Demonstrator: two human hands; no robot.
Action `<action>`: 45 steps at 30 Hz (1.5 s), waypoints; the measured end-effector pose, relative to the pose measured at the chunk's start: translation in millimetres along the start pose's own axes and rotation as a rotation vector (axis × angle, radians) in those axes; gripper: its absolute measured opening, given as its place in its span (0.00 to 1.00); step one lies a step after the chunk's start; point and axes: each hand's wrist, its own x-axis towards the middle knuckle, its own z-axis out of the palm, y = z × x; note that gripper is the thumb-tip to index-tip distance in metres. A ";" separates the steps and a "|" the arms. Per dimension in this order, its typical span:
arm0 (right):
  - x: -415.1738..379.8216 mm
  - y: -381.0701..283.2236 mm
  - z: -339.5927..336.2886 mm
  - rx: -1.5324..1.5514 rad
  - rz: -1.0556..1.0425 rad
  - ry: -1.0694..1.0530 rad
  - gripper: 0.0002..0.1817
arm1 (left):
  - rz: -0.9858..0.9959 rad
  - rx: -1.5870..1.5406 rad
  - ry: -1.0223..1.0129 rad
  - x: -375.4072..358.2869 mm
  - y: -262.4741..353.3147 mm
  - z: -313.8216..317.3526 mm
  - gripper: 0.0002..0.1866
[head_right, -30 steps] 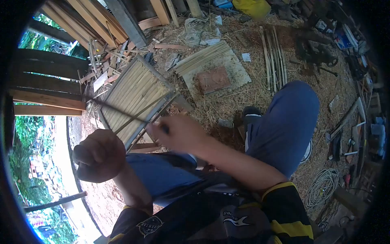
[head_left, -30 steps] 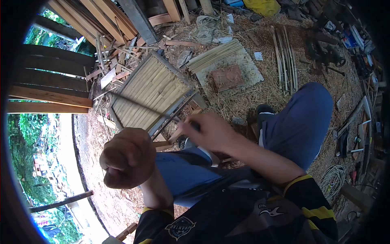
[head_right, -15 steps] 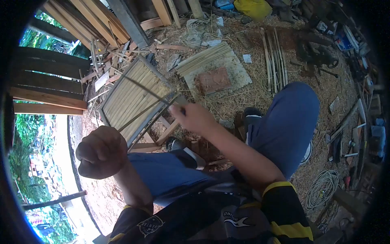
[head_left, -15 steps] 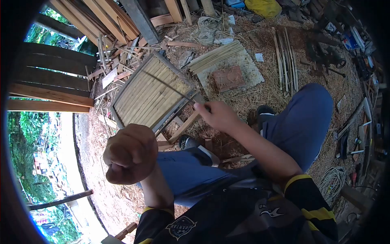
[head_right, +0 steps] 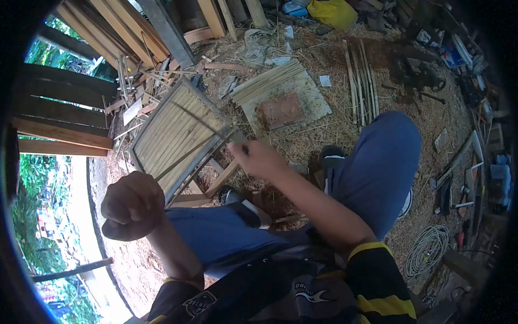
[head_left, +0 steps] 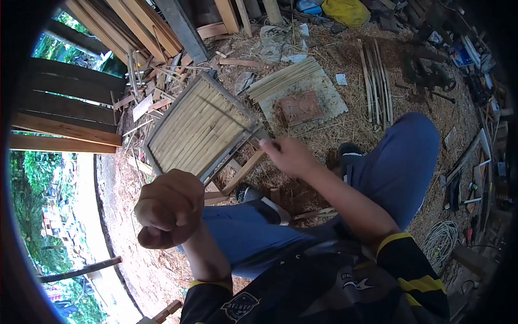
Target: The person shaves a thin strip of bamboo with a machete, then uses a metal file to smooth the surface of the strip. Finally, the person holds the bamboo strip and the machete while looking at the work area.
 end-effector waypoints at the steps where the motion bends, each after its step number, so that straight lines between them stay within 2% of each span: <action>1: -10.4 -16.1 1.3 0.024 -0.039 0.014 0.28 | 0.023 0.014 0.016 3.5 -1.7 4.5 0.19; 4: -42.3 -70.1 -3.6 0.043 -0.242 -0.126 0.24 | 0.017 -0.035 0.014 0.8 -3.0 3.3 0.19; 7: -43.2 -65.6 -5.7 -0.035 -0.189 -0.160 0.22 | -0.028 -0.029 -0.011 1.1 2.9 -3.6 0.19; 8: -28.3 -30.6 11.2 -0.014 -0.196 -0.026 0.22 | -0.009 -0.019 0.015 0.8 1.3 -3.1 0.19; 10: -0.2 5.5 2.5 -0.012 0.078 -0.030 0.24 | 0.010 -0.022 0.049 0.0 0.9 0.4 0.19; 13: 9.4 16.3 -10.4 -0.143 0.200 -0.085 0.26 | -0.001 -0.067 0.004 6.4 -0.9 1.4 0.20; 16: -19.2 -21.0 6.9 0.071 -0.049 -0.045 0.27 | -0.033 -0.103 -0.069 8.7 -1.1 2.5 0.21; 19: -44.8 -63.6 -6.8 -0.027 -0.244 -0.139 0.27 | -0.032 -0.112 -0.076 8.5 -1.2 2.3 0.21; 20: -42.2 -56.8 -5.5 -0.007 -0.266 -0.095 0.29 | -0.046 -0.104 -0.057 7.7 0.2 1.6 0.21; 23: -8.6 7.6 13.1 0.058 -0.028 0.071 0.31 | -0.052 -0.063 0.004 1.7 3.5 -1.3 0.20; 26: 11.6 39.4 3.7 -0.007 0.139 -0.026 0.32 | -0.040 -0.032 0.009 2.6 5.2 -5.6 0.19; 29: -11.2 -2.6 10.7 0.036 -0.005 0.044 0.33 | -0.079 -0.046 -0.037 0.7 7.6 -10.2 0.19; 32: -27.2 -20.9 9.3 0.000 -0.265 0.029 0.34 | -0.088 -0.040 -0.020 -0.1 7.6 -12.9 0.19; 35: -3.3 23.5 8.7 0.036 0.051 0.023 0.33 | -0.056 -0.054 -0.016 1.5 7.9 -12.6 0.20; 37: -1.9 33.9 2.2 -0.037 0.124 -0.001 0.33 | 0.009 -0.081 -0.019 6.6 3.5 -8.2 0.23; 38: 3.2 38.0 -0.1 -0.072 0.156 -0.006 0.34 | 0.019 -0.076 -0.028 10.8 0.8 -8.0 0.23; 42: -17.5 -5.3 9.3 -0.019 0.011 0.039 0.35 | 0.022 -0.066 -0.004 7.3 0.7 -7.3 0.23; 45: -6.3 14.6 4.6 -0.046 0.175 0.011 0.37 | -0.011 -0.085 0.008 5.3 3.2 -12.2 0.21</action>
